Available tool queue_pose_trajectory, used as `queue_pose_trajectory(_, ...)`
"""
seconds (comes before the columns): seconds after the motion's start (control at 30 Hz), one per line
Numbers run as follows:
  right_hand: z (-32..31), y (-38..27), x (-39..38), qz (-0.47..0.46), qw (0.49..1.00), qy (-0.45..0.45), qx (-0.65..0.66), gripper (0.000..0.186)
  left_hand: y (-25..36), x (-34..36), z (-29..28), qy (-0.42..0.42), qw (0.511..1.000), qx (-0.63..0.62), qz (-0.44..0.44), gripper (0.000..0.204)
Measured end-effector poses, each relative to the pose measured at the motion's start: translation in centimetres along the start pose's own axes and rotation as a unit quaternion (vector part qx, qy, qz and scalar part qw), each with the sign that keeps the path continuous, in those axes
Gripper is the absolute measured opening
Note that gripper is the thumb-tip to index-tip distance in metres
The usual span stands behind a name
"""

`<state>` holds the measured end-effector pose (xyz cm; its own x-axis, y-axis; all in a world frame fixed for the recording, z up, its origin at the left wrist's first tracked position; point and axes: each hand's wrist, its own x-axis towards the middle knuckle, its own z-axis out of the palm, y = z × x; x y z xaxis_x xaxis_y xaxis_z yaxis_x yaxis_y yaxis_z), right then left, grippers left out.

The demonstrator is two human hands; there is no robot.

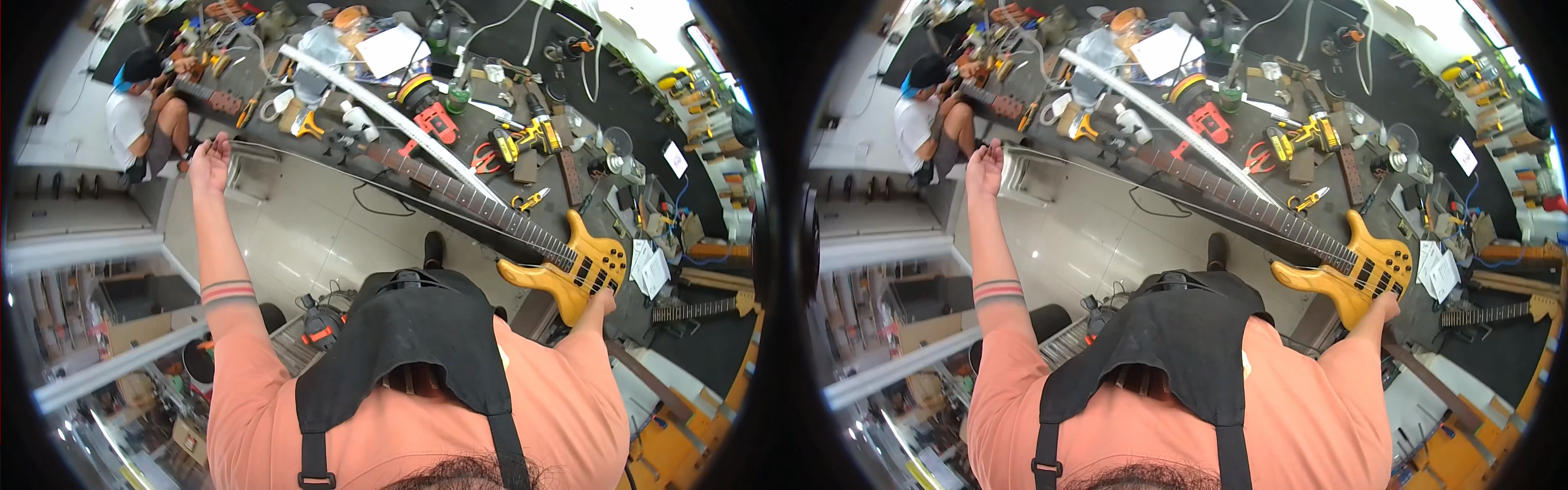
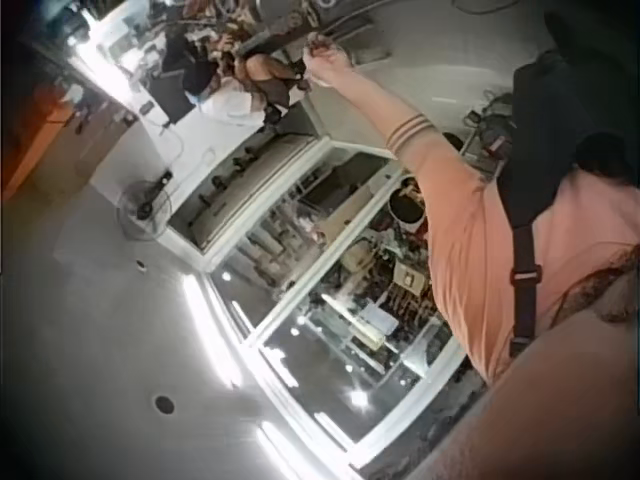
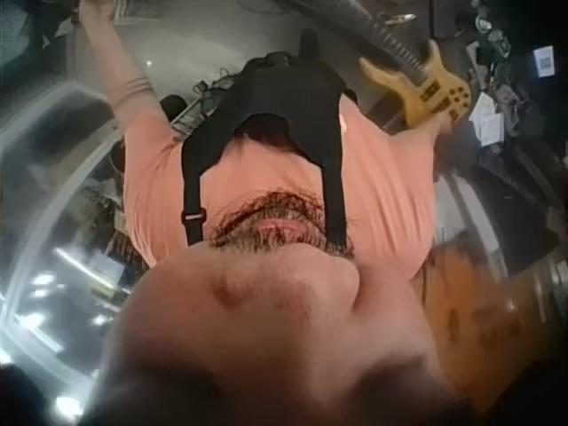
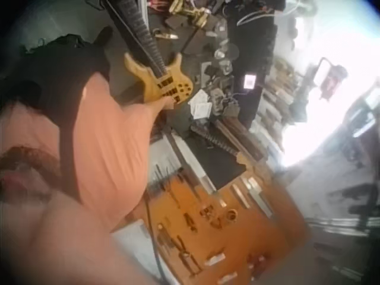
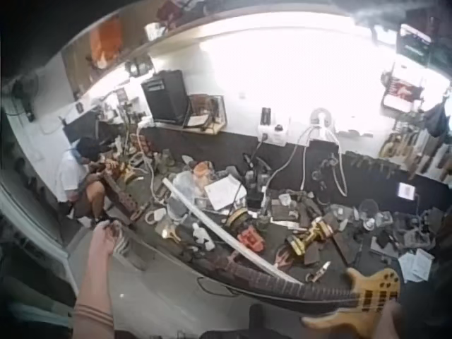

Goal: The person strings a yellow electric guitar by hand, threading strings through the bridge and winding them onto the tuning pegs. The person uses a white cloth to wipe the guitar's fretboard and body during the process.

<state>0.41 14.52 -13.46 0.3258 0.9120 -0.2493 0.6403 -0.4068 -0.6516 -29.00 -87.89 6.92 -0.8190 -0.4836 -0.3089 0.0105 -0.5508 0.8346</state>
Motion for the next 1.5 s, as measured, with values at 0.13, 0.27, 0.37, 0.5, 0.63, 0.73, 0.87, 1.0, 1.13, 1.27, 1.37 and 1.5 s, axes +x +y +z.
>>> queue_pose_trajectory(0.13, 0.5, 1.4, 1.2, 0.01, 0.999, -0.031, 0.029, 0.054, -2.4, 5.7, 0.1, -0.077, 0.991, 0.079, -0.072, 0.037)
queue_pose_trajectory(0.27, 0.9, 1.3, -1.2, 0.068, 0.982, -0.048, 0.168, 0.053, -6.8, 9.4, 2.9, -0.138, 0.978, 0.075, -0.138, 0.022)
queue_pose_trajectory(0.37, 2.4, 0.0, -8.6, 0.07, 0.965, -0.055, 0.249, 0.039, -7.2, 14.1, 1.7, -0.161, 0.966, 0.129, -0.155, 0.02)
queue_pose_trajectory(0.5, 2.5, 0.1, -11.1, 0.058, 0.958, -0.008, 0.28, 0.033, -11.3, 19.5, 0.5, -0.195, 0.936, 0.152, -0.25, 0.022)
queue_pose_trajectory(0.63, 1.7, 1.9, -8.9, 0.084, 0.94, -0.087, 0.319, 0.029, -13.3, 21.2, 0.9, -0.143, 0.943, 0.12, -0.277, 0.025)
queue_pose_trajectory(0.73, 2.2, 2.0, -7.9, 0.098, 0.931, -0.116, 0.332, 0.024, -13.6, 19.8, 2.8, -0.074, 0.954, 0.123, -0.264, 0.026)
queue_pose_trajectory(0.87, 2.0, 1.1, -5.4, 0.144, 0.902, -0.224, 0.34, 0.025, -13.5, 16.8, 5.2, 0.017, 0.962, 0.215, -0.165, 0.027)
queue_pose_trajectory(1.0, 1.8, 0.2, -3.8, 0.173, 0.869, -0.28, 0.369, 0.025, -18.0, 9.7, 9.8, 0.065, 0.898, 0.404, 0.163, 0.041)
queue_pose_trajectory(1.13, 2.0, -0.2, -4.9, 0.19, 0.878, -0.29, 0.329, 0.023, -23.4, -3.6, 19.0, -0.183, 0.702, 0.55, 0.413, 0.032)
queue_pose_trajectory(1.27, 1.8, -0.1, -8.3, 0.168, 0.865, -0.34, 0.33, 0.019, -30.1, -20.2, 29.3, -0.533, 0.614, 0.462, 0.354, 0.032)
queue_pose_trajectory(1.37, 0.6, -0.1, -15.1, 0.187, 0.789, -0.42, 0.407, 0.018, -35.4, -31.8, 34.7, -0.694, 0.555, 0.419, 0.185, 0.051)
queue_pose_trajectory(1.5, -1.1, 2.0, -21.4, 0.21, 0.726, -0.495, 0.429, 0.022, -43.0, -38.4, 35.4, -0.761, 0.416, 0.444, 0.225, 0.092)
